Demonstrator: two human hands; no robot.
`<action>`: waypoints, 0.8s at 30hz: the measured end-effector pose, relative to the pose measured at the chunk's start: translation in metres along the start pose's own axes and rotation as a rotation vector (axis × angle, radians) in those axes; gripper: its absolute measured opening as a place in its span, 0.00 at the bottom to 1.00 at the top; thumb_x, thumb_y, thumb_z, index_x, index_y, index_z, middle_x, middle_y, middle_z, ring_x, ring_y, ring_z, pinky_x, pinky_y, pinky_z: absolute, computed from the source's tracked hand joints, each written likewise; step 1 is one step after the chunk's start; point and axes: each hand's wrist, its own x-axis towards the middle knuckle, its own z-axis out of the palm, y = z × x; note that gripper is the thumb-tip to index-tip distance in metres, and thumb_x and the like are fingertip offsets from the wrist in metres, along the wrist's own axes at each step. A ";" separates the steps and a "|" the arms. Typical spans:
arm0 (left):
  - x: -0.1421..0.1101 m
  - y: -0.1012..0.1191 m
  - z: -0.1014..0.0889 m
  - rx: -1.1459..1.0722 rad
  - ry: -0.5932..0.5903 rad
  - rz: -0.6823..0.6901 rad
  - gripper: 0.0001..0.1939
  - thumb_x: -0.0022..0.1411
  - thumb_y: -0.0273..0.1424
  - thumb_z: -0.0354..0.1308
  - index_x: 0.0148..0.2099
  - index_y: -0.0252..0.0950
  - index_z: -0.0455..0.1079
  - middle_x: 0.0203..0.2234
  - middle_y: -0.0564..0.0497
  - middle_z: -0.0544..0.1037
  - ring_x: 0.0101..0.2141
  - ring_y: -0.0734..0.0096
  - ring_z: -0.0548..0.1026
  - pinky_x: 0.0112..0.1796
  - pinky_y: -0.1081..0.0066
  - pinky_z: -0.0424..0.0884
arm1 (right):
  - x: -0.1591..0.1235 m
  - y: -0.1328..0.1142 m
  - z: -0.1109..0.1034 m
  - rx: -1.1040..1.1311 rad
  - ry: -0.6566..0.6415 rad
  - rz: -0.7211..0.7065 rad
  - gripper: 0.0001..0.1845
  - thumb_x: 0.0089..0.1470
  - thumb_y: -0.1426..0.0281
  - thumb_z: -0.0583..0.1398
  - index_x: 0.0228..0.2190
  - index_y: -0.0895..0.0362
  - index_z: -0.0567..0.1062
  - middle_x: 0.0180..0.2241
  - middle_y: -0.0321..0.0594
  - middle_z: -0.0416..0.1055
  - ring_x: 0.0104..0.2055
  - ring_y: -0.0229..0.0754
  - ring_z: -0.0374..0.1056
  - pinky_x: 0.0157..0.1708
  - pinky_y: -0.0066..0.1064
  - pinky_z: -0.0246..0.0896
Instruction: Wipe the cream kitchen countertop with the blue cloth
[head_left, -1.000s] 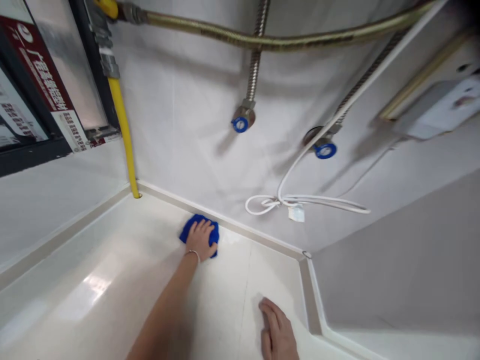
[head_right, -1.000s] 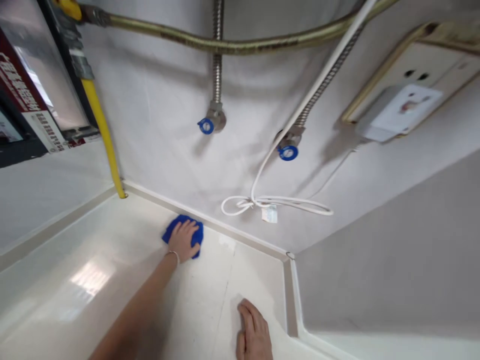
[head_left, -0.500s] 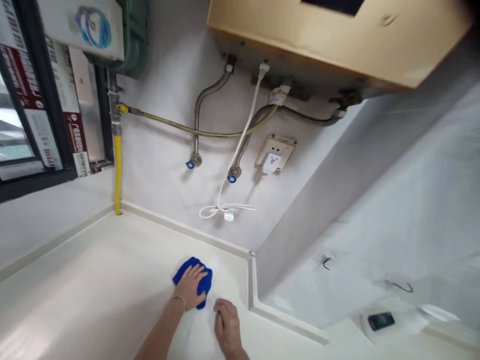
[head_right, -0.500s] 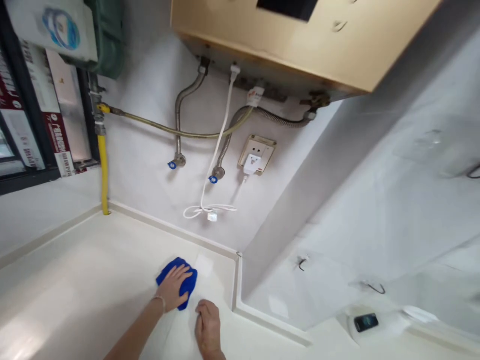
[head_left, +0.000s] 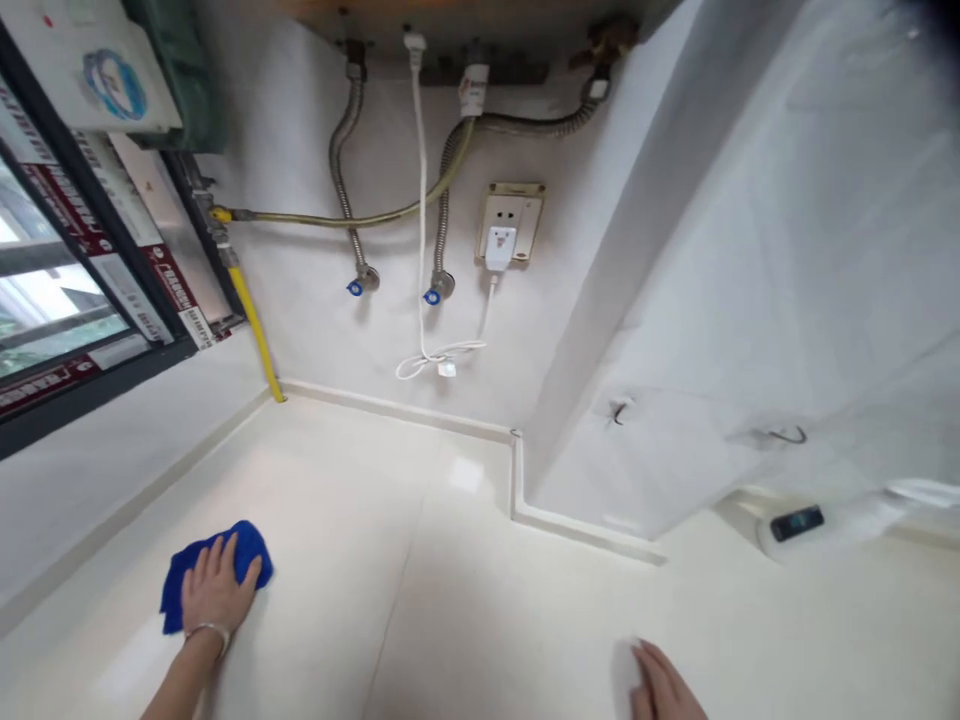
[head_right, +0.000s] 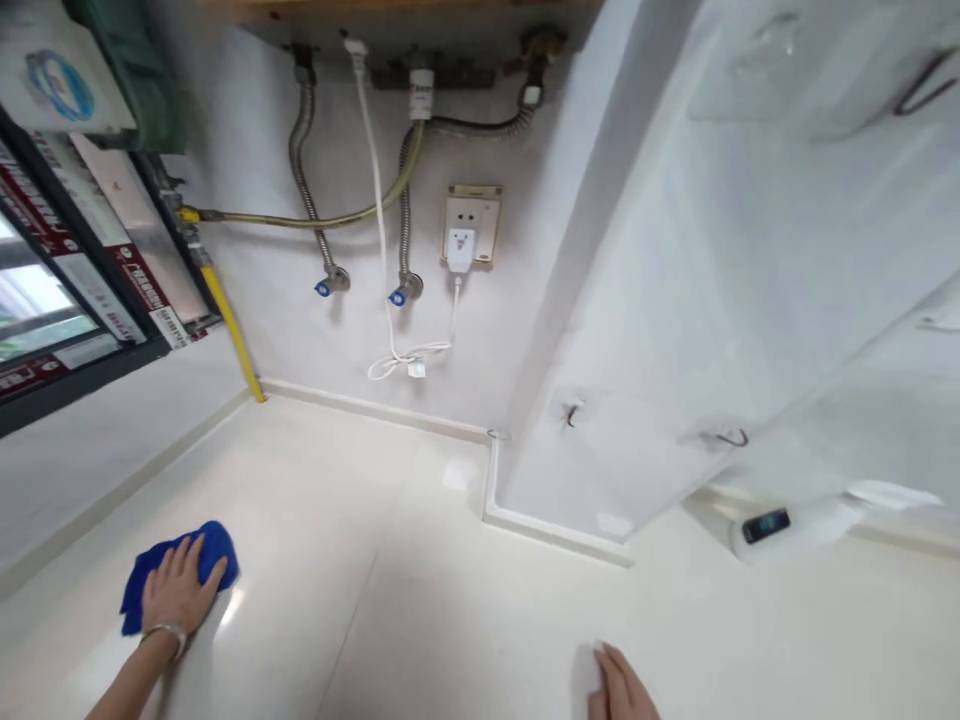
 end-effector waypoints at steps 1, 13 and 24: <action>-0.009 0.006 -0.001 0.019 -0.004 0.010 0.37 0.64 0.47 0.36 0.68 0.31 0.54 0.68 0.40 0.57 0.68 0.50 0.50 0.66 0.49 0.48 | -0.004 0.002 -0.002 -0.006 0.009 0.033 0.23 0.60 0.63 0.51 0.53 0.58 0.69 0.54 0.53 0.69 0.52 0.58 0.70 0.49 0.51 0.71; -0.175 0.167 0.014 -0.129 -0.201 0.632 0.36 0.65 0.43 0.45 0.71 0.34 0.48 0.71 0.41 0.51 0.70 0.51 0.44 0.68 0.45 0.45 | 0.004 -0.028 -0.023 -0.034 -0.071 0.149 0.25 0.58 0.70 0.48 0.56 0.61 0.65 0.57 0.55 0.64 0.59 0.56 0.61 0.57 0.53 0.62; -0.275 0.287 0.025 -0.446 -0.671 1.241 0.42 0.63 0.42 0.52 0.72 0.48 0.36 0.72 0.49 0.39 0.70 0.50 0.38 0.69 0.43 0.44 | -0.002 -0.024 -0.020 -0.010 -0.055 0.135 0.24 0.62 0.69 0.48 0.58 0.59 0.64 0.59 0.53 0.64 0.61 0.53 0.61 0.60 0.53 0.60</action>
